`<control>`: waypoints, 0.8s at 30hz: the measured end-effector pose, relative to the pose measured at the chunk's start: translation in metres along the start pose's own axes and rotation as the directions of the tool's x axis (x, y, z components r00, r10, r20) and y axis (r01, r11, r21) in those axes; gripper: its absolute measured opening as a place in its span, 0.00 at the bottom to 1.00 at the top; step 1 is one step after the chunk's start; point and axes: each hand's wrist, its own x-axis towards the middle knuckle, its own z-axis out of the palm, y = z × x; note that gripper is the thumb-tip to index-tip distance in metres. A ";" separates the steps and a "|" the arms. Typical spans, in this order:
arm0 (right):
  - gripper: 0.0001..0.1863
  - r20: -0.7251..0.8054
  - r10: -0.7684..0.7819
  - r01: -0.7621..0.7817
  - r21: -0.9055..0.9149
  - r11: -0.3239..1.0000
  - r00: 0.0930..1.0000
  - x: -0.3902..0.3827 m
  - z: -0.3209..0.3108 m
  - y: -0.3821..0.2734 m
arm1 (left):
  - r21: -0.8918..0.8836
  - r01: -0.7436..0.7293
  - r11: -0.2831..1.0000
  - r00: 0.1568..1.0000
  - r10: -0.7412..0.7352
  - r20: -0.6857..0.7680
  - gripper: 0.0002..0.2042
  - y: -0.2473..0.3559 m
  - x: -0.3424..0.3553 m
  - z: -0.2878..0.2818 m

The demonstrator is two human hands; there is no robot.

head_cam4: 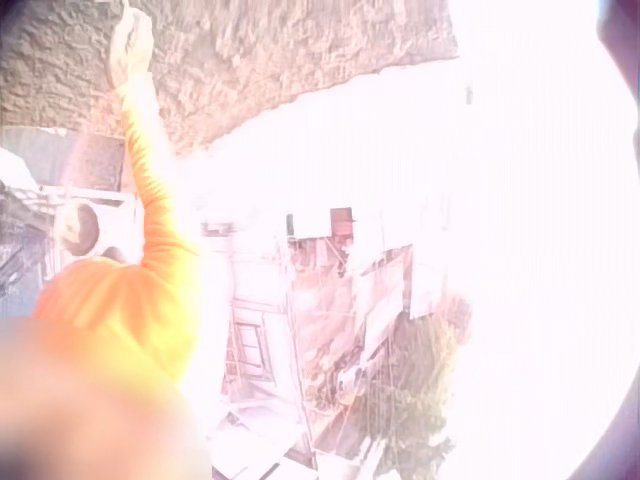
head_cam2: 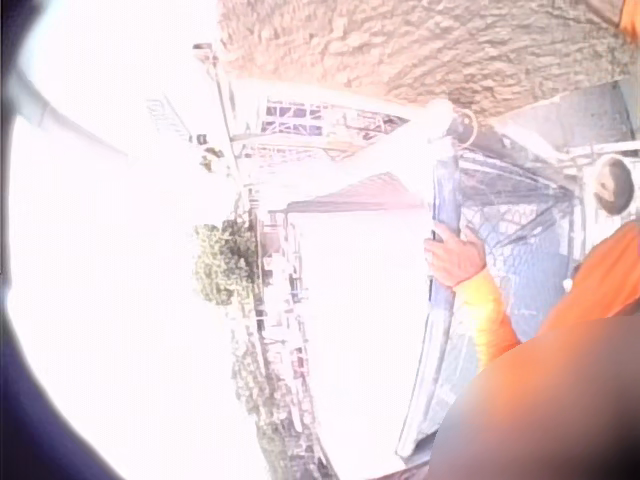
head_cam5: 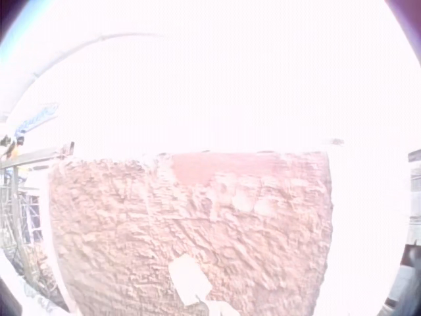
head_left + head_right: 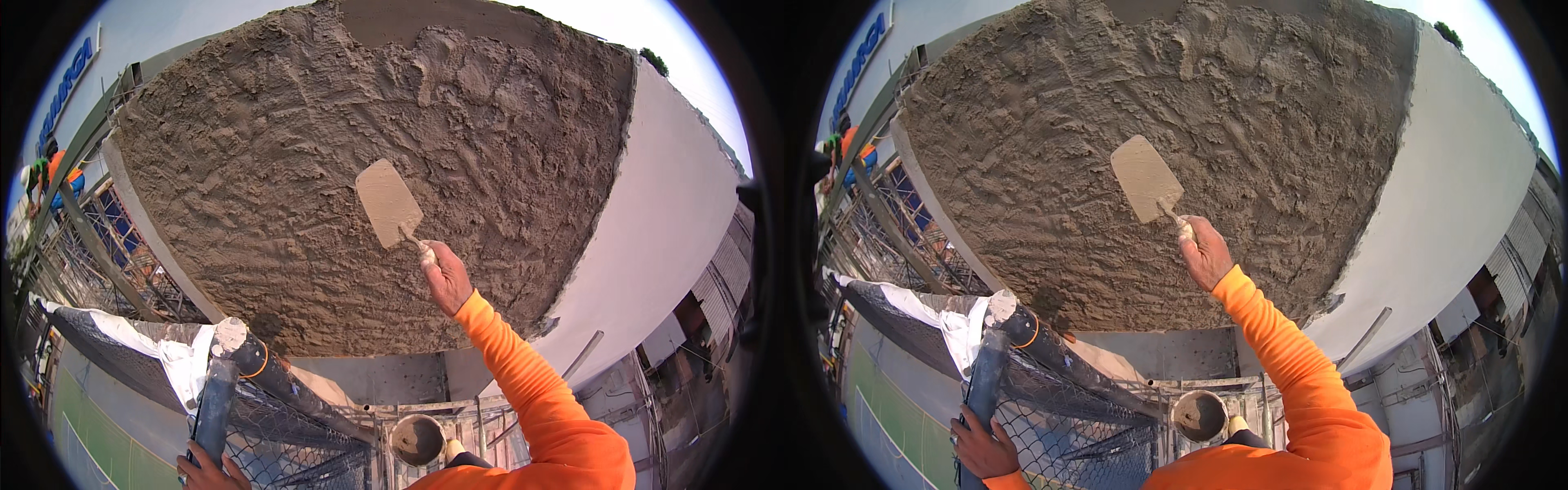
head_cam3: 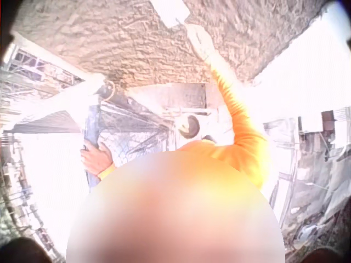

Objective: The person scoops wet cement from a bucket with a trowel and applies it to an exterior wall, spreading and smoothing the surface. They then use a long straightedge to level the applied cement and continue adding more material to adjacent areas.

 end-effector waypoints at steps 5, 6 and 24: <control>0.20 0.272 -0.009 0.023 -0.047 0.999 0.962 0.090 -0.014 0.009 | -0.088 0.055 0.995 0.999 -0.054 0.010 0.32 0.006 -0.004 0.007; 0.21 0.345 -0.081 0.093 -0.019 0.995 0.935 0.112 -0.006 0.007 | -0.077 0.072 0.994 0.997 -0.072 0.002 0.32 0.007 -0.005 0.009; 0.19 0.098 -0.288 0.292 -0.033 0.956 0.953 0.226 -0.025 0.038 | -0.032 0.164 0.986 0.986 -0.163 0.041 0.33 0.011 -0.005 0.014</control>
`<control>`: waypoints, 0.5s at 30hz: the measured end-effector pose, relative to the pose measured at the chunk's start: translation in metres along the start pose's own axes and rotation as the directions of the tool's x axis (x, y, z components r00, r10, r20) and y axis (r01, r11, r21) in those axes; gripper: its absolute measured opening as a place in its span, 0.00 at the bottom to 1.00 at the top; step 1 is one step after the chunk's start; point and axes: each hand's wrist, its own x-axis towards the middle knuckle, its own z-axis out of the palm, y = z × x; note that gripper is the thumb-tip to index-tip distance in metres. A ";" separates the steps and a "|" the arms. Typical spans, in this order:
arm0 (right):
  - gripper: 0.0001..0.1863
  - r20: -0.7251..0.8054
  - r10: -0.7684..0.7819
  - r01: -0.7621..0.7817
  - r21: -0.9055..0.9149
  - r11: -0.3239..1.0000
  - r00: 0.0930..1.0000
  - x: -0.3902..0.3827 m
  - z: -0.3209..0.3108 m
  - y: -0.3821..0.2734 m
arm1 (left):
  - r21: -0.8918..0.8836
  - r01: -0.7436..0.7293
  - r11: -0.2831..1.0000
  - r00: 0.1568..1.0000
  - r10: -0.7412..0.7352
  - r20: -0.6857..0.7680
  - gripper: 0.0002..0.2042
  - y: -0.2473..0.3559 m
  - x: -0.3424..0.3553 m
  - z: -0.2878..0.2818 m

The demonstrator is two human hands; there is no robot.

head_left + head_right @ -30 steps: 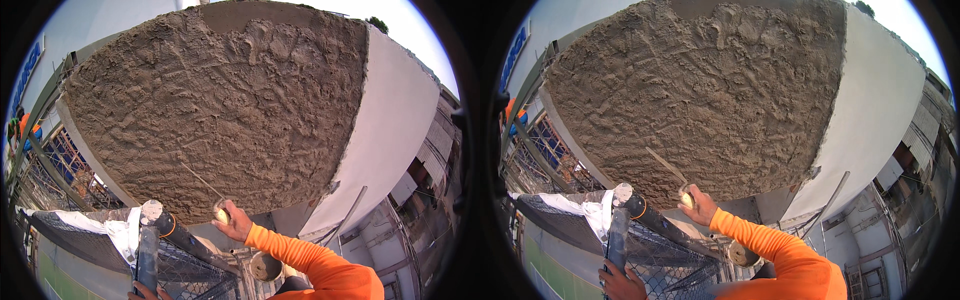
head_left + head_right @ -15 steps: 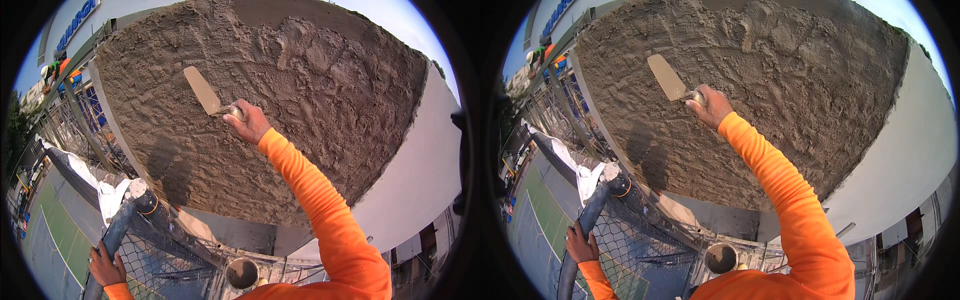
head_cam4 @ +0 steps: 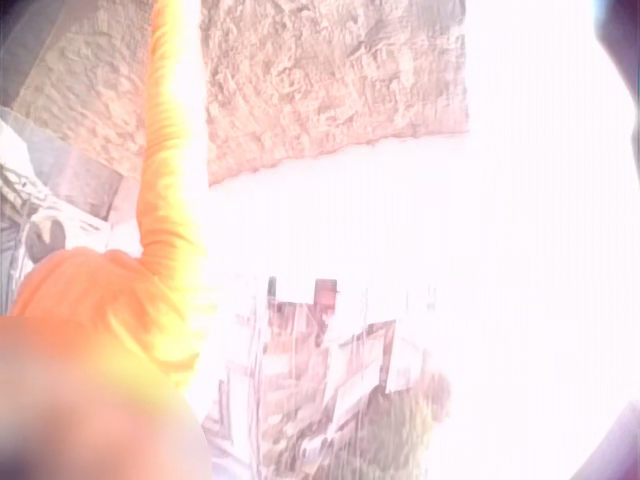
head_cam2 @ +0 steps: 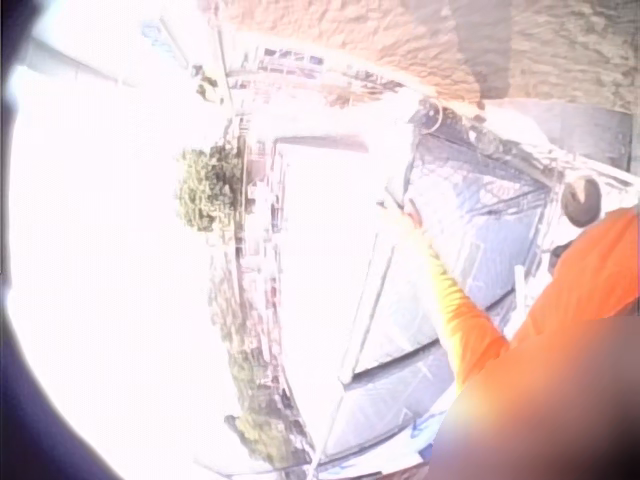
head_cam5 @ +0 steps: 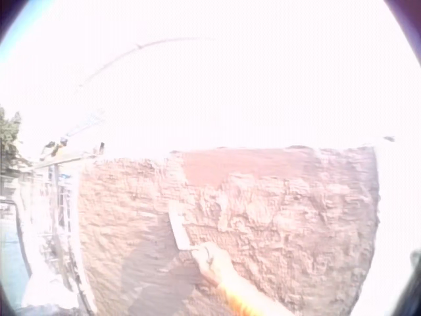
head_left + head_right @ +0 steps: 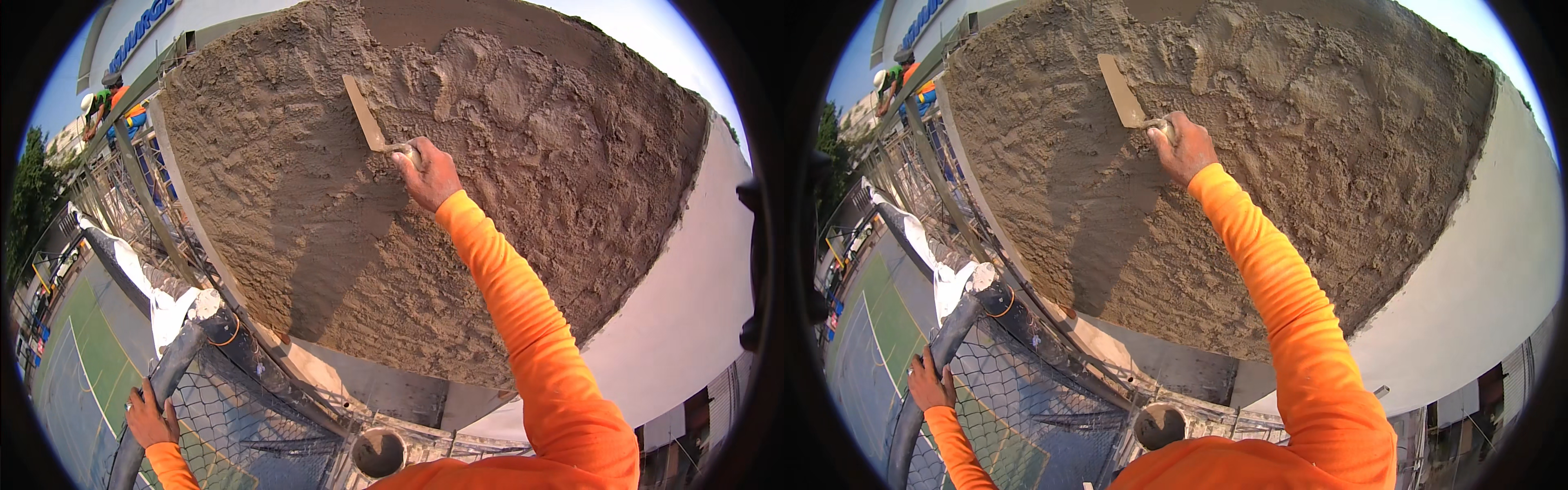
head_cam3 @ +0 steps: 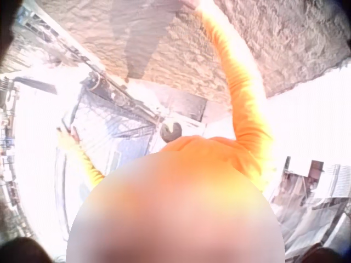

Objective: The person scoops wet cement from a bucket with a trowel and applies it to an exterior wall, spreading and smoothing the surface. They then use a long straightedge to level the applied cement and continue adding more material to adjacent areas.

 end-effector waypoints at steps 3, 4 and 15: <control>0.18 0.002 0.027 -0.027 -0.053 0.998 1.000 -0.009 -0.032 0.008 | 0.003 -0.023 1.000 1.000 0.023 -0.005 0.32 -0.004 -0.001 0.004; 0.18 -0.013 0.038 -0.039 -0.046 0.998 0.999 -0.013 -0.043 0.011 | 0.018 -0.025 1.000 1.000 0.026 -0.016 0.32 -0.005 -0.001 0.006; 0.17 -0.045 -0.049 0.036 -0.251 0.967 0.998 -0.059 -0.172 0.045 | 0.077 -0.102 0.992 0.992 0.107 -0.065 0.31 -0.025 -0.001 0.034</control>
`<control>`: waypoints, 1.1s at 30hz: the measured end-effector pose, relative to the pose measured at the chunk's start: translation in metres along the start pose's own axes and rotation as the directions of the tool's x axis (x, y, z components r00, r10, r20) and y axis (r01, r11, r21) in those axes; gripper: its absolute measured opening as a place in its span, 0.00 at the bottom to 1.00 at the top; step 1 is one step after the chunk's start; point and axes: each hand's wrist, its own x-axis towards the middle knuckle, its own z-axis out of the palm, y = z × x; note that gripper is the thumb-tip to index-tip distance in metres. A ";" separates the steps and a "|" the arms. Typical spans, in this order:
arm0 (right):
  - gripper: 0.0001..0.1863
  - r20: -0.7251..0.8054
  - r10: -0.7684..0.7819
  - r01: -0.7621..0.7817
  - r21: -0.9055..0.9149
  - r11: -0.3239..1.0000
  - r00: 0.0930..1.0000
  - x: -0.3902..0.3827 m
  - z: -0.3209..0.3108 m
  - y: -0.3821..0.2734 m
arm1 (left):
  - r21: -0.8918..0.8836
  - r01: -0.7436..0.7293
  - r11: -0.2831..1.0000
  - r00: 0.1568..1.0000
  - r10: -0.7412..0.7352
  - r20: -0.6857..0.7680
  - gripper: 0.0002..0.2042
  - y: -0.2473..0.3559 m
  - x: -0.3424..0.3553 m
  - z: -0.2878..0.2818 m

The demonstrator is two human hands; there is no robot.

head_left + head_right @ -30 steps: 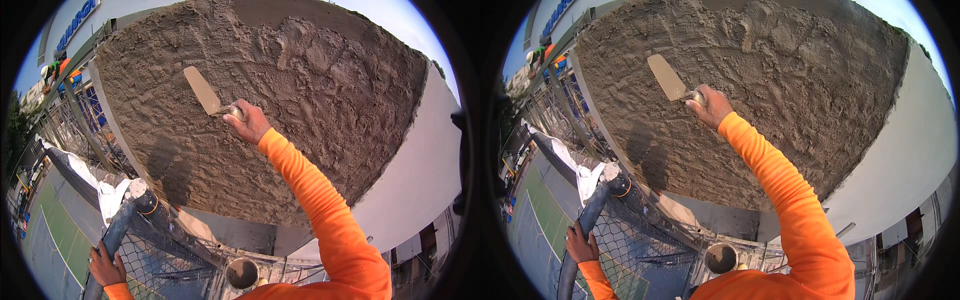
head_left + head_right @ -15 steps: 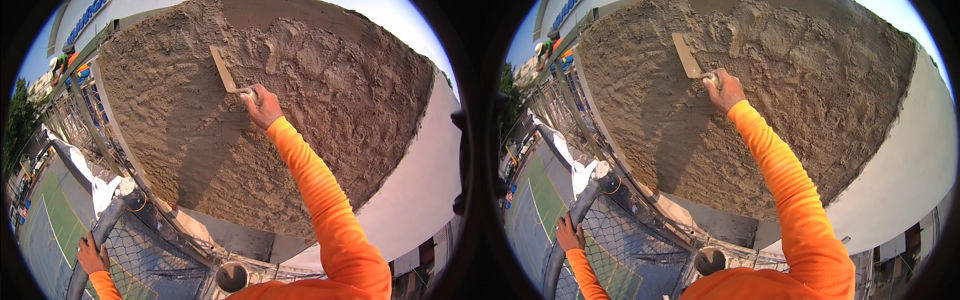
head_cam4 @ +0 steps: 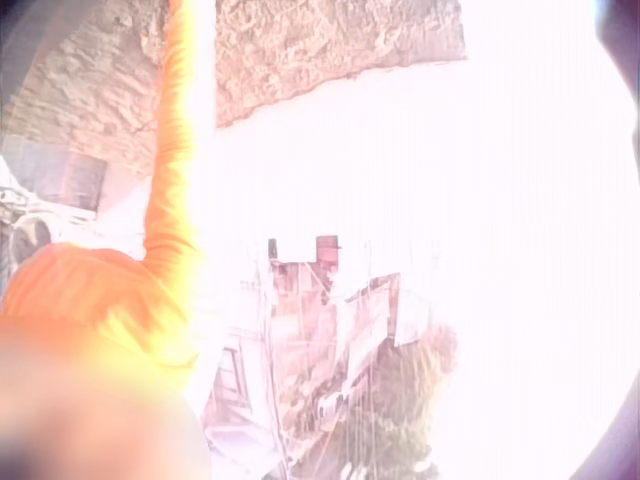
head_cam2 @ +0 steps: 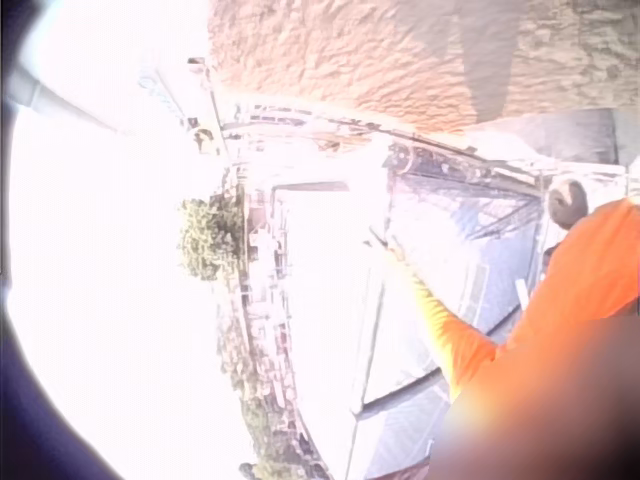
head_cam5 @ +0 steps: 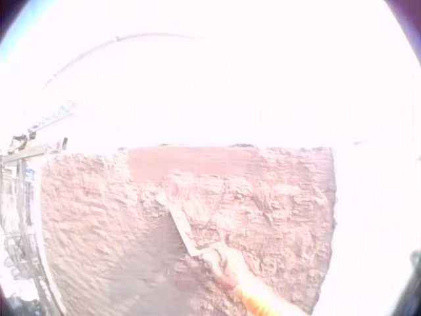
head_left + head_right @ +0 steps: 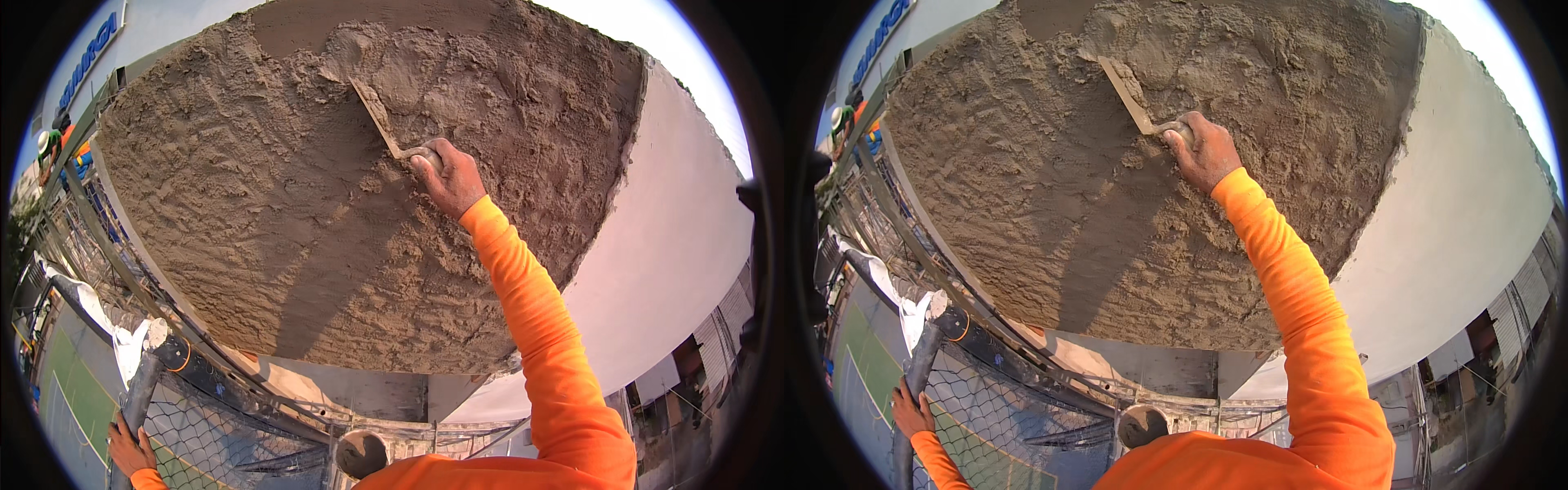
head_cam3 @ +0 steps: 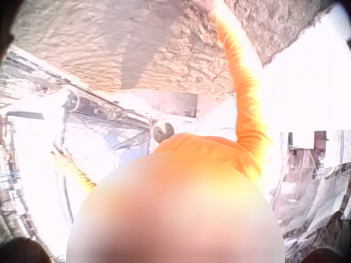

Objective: The person scoops wet cement from a bucket with a trowel and applies it to an exterior wall, spreading and smoothing the surface. They then use a long straightedge to level the applied cement and continue adding more material to adjacent areas.

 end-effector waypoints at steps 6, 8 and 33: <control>0.17 0.025 0.080 -0.079 -0.056 0.995 0.996 -0.023 -0.081 0.031 | 0.020 -0.013 1.000 0.997 0.014 -0.077 0.31 -0.007 -0.002 0.016; 0.16 0.029 0.078 -0.074 -0.116 0.990 0.997 -0.031 -0.106 0.037 | -0.002 -0.007 1.000 0.997 0.007 -0.077 0.31 -0.008 -0.002 0.016; 0.19 -0.001 -0.080 0.078 0.219 0.973 0.997 -0.054 -0.259 -0.102 | -0.084 0.179 0.980 0.983 -0.174 0.065 0.44 -0.012 0.005 0.035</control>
